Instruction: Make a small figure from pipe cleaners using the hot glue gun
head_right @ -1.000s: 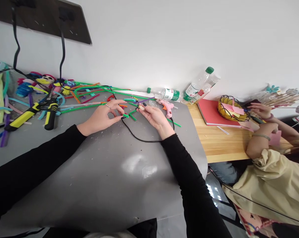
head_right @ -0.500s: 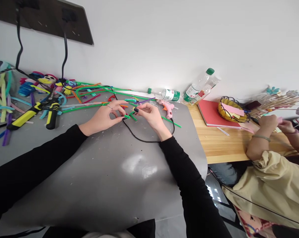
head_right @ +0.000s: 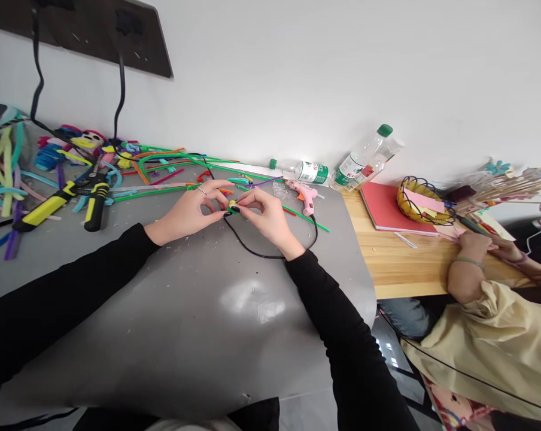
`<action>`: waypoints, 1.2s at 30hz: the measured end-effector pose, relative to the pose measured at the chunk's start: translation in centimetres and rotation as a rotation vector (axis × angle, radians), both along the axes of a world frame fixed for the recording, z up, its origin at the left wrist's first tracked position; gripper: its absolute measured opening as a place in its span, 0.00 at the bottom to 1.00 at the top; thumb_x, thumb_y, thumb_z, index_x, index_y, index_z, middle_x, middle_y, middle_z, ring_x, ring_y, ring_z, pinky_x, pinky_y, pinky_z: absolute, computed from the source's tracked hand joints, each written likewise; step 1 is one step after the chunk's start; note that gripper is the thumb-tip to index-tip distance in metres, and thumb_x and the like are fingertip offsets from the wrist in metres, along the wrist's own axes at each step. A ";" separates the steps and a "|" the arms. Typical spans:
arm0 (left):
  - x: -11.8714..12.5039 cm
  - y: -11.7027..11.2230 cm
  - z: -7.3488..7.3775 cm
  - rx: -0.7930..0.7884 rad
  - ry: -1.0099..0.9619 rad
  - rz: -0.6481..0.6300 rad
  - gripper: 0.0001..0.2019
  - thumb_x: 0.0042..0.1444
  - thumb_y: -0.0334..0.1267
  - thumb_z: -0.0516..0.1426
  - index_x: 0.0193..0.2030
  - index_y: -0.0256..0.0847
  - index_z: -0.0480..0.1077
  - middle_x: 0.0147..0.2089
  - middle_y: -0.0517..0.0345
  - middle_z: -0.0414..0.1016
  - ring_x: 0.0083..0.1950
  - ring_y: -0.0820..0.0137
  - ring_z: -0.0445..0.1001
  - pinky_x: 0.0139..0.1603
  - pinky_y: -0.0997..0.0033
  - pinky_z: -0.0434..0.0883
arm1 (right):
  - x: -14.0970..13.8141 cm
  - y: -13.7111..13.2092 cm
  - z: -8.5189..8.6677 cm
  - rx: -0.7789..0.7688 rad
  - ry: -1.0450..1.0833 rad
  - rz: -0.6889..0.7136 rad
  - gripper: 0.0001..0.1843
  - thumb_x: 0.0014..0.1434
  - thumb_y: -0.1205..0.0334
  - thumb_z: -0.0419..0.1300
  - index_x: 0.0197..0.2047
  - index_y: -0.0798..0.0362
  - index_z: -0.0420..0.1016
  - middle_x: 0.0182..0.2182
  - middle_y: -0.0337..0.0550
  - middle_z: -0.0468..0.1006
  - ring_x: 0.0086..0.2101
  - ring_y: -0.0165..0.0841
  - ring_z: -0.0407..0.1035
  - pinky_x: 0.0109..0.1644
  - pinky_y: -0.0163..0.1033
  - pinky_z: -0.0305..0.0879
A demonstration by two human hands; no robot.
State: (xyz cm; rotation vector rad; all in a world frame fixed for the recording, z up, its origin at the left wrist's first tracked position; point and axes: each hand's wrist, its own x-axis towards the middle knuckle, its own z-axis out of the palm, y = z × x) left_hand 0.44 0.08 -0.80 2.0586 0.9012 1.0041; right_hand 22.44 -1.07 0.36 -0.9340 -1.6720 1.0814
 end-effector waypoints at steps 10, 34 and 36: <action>0.0 -0.2 0.3 -0.029 -0.019 0.028 0.28 0.58 0.37 0.59 0.67 0.42 0.65 0.38 0.57 0.78 0.42 0.66 0.81 0.36 0.72 0.76 | 0.1 0.0 -0.4 0.060 -0.083 0.010 0.18 0.60 0.42 0.70 0.32 0.47 0.74 0.41 0.45 0.81 0.45 0.39 0.75 0.56 0.48 0.73; -0.1 0.1 -0.2 0.026 0.049 0.088 0.23 0.61 0.38 0.58 0.64 0.43 0.69 0.38 0.58 0.80 0.40 0.66 0.80 0.40 0.69 0.77 | -0.3 0.4 -0.9 -0.078 -0.024 -0.038 0.16 0.57 0.46 0.72 0.33 0.49 0.78 0.39 0.45 0.83 0.41 0.37 0.78 0.52 0.46 0.74; -0.1 0.1 -0.2 0.050 0.079 0.111 0.22 0.62 0.39 0.59 0.63 0.44 0.70 0.39 0.58 0.80 0.39 0.66 0.80 0.41 0.68 0.77 | -0.1 0.7 -1.1 -0.137 -0.001 -0.054 0.19 0.54 0.43 0.73 0.34 0.49 0.78 0.37 0.44 0.83 0.39 0.36 0.78 0.50 0.44 0.74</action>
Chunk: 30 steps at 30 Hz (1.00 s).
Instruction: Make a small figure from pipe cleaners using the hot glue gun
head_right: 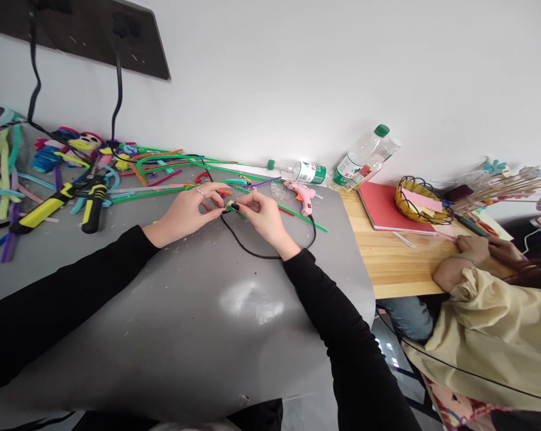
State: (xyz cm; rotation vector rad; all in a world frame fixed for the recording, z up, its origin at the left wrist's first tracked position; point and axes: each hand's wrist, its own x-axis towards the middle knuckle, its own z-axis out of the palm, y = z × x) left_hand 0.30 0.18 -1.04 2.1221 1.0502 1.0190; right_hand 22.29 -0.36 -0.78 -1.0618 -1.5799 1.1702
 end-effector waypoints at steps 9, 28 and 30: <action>-0.4 -0.1 0.2 0.074 -0.002 0.076 0.22 0.64 0.43 0.62 0.63 0.45 0.70 0.48 0.53 0.80 0.48 0.64 0.79 0.44 0.67 0.77 | 0.4 0.6 -0.3 -0.071 0.090 -0.008 0.23 0.51 0.41 0.76 0.35 0.51 0.78 0.36 0.43 0.84 0.36 0.33 0.77 0.43 0.40 0.75; 0.9 -1.0 -0.8 0.546 0.088 0.087 0.15 0.67 0.32 0.60 0.59 0.44 0.68 0.48 0.54 0.77 0.47 0.62 0.77 0.50 0.63 0.75 | -0.3 0.3 -0.6 -0.222 0.193 -0.030 0.27 0.45 0.39 0.78 0.31 0.51 0.75 0.29 0.38 0.80 0.31 0.30 0.76 0.41 0.37 0.72; 0.8 -1.0 -0.8 0.538 0.099 0.089 0.15 0.67 0.31 0.58 0.59 0.44 0.68 0.48 0.53 0.78 0.47 0.62 0.78 0.51 0.63 0.75 | -0.4 0.3 -0.5 -0.230 0.202 -0.024 0.26 0.46 0.41 0.79 0.31 0.52 0.75 0.29 0.37 0.80 0.31 0.28 0.75 0.41 0.36 0.71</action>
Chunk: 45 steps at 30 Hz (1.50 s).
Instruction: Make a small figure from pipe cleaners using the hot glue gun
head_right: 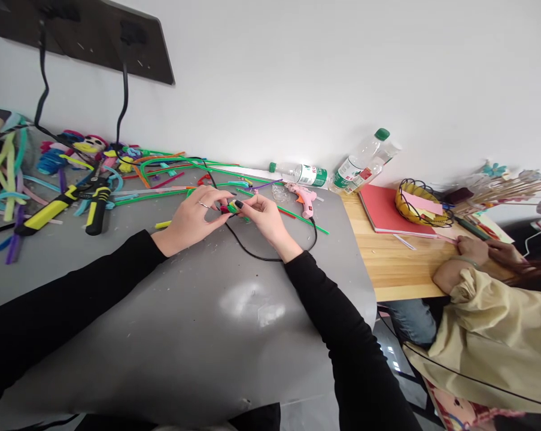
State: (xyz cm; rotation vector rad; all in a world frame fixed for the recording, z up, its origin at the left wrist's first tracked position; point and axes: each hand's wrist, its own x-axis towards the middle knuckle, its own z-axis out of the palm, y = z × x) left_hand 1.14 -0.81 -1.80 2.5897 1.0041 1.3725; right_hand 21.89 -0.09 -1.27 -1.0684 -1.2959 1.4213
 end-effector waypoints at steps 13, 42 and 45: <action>-0.1 0.2 -0.1 0.058 -0.037 0.019 0.13 0.69 0.30 0.58 0.58 0.44 0.69 0.46 0.56 0.80 0.45 0.66 0.80 0.49 0.66 0.76 | 0.0 -0.2 0.4 -0.004 0.023 0.029 0.24 0.46 0.43 0.79 0.31 0.51 0.76 0.30 0.38 0.81 0.33 0.29 0.76 0.44 0.38 0.73; -0.3 0.4 -0.3 -0.096 -0.093 0.021 0.10 0.70 0.32 0.56 0.55 0.45 0.72 0.44 0.57 0.83 0.43 0.67 0.83 0.50 0.65 0.79 | -0.1 -0.4 0.8 0.070 -0.026 0.060 0.25 0.46 0.39 0.78 0.31 0.50 0.77 0.32 0.40 0.82 0.34 0.31 0.76 0.46 0.41 0.75; -0.3 0.4 -0.2 -0.097 -0.082 0.023 0.10 0.70 0.32 0.55 0.55 0.45 0.72 0.44 0.57 0.83 0.43 0.67 0.83 0.50 0.66 0.79 | -0.1 -0.4 0.7 0.083 -0.016 0.059 0.24 0.47 0.41 0.78 0.31 0.50 0.77 0.32 0.40 0.83 0.34 0.31 0.76 0.45 0.40 0.74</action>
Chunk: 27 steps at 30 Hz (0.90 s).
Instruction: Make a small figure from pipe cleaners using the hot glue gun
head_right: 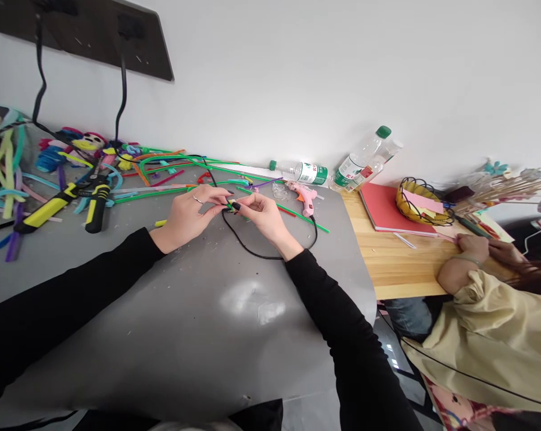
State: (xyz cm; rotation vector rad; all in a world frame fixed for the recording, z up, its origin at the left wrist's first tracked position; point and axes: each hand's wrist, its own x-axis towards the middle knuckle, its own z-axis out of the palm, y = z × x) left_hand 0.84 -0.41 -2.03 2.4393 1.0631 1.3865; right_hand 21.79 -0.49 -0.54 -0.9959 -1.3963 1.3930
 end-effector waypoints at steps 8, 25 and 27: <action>0.1 0.1 -0.1 0.008 -0.020 -0.034 0.11 0.69 0.31 0.56 0.56 0.45 0.72 0.44 0.57 0.83 0.43 0.68 0.83 0.49 0.67 0.79 | 0.1 0.1 -0.2 0.014 -0.035 0.006 0.24 0.48 0.39 0.77 0.31 0.50 0.77 0.34 0.42 0.83 0.36 0.32 0.76 0.45 0.40 0.74; -1.1 2.0 -1.1 -0.204 0.286 -0.085 0.16 0.66 0.34 0.56 0.59 0.39 0.73 0.51 0.48 0.82 0.55 0.55 0.77 0.57 0.53 0.76 | 1.9 1.2 -0.1 -0.059 0.027 -0.120 0.26 0.44 0.42 0.80 0.34 0.50 0.76 0.33 0.38 0.81 0.34 0.31 0.76 0.48 0.41 0.76; -1.1 2.0 -1.4 -0.198 0.304 -0.094 0.16 0.67 0.32 0.55 0.59 0.40 0.73 0.53 0.47 0.82 0.56 0.55 0.77 0.59 0.52 0.75 | 1.9 1.2 -0.2 -0.065 0.021 -0.121 0.27 0.43 0.41 0.80 0.34 0.50 0.76 0.33 0.39 0.82 0.35 0.31 0.76 0.48 0.42 0.76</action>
